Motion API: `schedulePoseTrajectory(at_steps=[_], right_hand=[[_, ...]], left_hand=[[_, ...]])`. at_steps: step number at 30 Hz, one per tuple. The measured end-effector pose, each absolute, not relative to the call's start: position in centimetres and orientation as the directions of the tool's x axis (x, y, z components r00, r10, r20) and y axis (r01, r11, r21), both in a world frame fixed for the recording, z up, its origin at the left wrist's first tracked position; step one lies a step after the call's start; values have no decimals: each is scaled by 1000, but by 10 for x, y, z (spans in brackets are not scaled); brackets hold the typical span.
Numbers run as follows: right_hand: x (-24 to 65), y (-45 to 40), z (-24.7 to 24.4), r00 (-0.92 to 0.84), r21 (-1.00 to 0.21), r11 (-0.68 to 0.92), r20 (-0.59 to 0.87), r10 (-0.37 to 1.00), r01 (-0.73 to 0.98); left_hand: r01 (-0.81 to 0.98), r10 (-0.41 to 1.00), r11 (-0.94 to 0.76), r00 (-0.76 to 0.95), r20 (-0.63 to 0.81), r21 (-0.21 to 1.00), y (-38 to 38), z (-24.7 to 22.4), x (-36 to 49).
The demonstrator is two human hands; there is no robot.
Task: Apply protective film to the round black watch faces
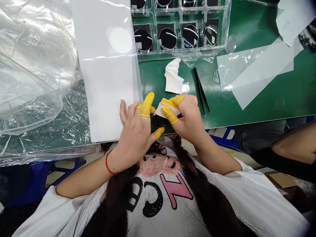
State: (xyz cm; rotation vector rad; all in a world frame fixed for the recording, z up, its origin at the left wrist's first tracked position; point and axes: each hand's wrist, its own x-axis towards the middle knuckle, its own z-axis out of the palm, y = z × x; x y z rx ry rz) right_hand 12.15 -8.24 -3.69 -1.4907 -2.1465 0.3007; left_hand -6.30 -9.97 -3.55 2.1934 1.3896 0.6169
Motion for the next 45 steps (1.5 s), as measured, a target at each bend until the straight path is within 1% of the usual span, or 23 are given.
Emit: schedulePoseTrajectory(at_steps=[3, 5, 9, 11, 13, 15, 18, 20, 24, 26, 29, 30, 31, 35, 37, 39, 41, 43, 45], right_hand=[[129, -71, -45, -264, -408, 370, 294, 919, 835], [136, -65, -43, -275, -409, 383, 299, 914, 828], [146, -62, -22, -335, -548, 393, 207, 919, 739], [145, -64, -8, -426, -580, 419, 132, 895, 699], [139, -66, 1, -530, -553, 476, 71, 845, 684], [131, -65, 1, -578, -500, 512, 26, 815, 699], [119, -56, -5, -554, -417, 506, 7, 833, 755], [113, -48, -10, -546, -382, 510, 15, 838, 771], [114, -37, -15, -552, -371, 529, 50, 832, 764], [120, -40, -14, -537, -422, 518, 83, 839, 744], [128, -56, -10, -450, -493, 474, 176, 876, 730], [128, -64, -9, -425, -481, 473, 213, 880, 738], [128, -72, -9, -412, -437, 487, 261, 873, 756], [114, -99, -17, -443, -172, 560, 444, 779, 811], [107, -108, -24, -453, -97, 577, 521, 723, 811], [103, -115, -30, -474, -53, 607, 572, 669, 793], [101, -122, -35, -497, -37, 635, 588, 639, 772], [101, -130, -38, -504, -48, 653, 595, 626, 756], [102, -136, -40, -482, -93, 650, 595, 643, 754]], left_hand=[[714, 911, -397, 385, 150, 576, -100, -36, -64], [711, 906, -407, 393, 156, 573, -99, -38, -66], [644, 870, -458, 465, 161, 613, -91, -40, -73], [606, 851, -482, 494, 176, 632, -87, -41, -75], [590, 846, -488, 502, 180, 643, -84, -42, -77], [581, 844, -482, 509, 169, 656, -83, -41, -77], [571, 836, -486, 524, 162, 661, -82, -39, -78], [574, 827, -500, 538, 161, 648, -82, -39, -78], [589, 828, -507, 536, 165, 630, -80, -40, -80], [586, 826, -505, 540, 160, 634, -80, -41, -80], [583, 832, -495, 531, 158, 644, -80, -40, -78], [588, 838, -487, 522, 156, 646, -80, -39, -77], [599, 844, -477, 517, 143, 643, -80, -39, -77], [637, 855, -452, 509, 99, 624, -81, -35, -75], [636, 852, -454, 514, 96, 623, -81, -35, -75], [630, 851, -458, 515, 104, 627, -81, -35, -75], [623, 854, -457, 508, 116, 635, -81, -36, -75], [616, 857, -455, 499, 128, 642, -81, -36, -75], [613, 855, -464, 499, 142, 640, -83, -37, -75]])
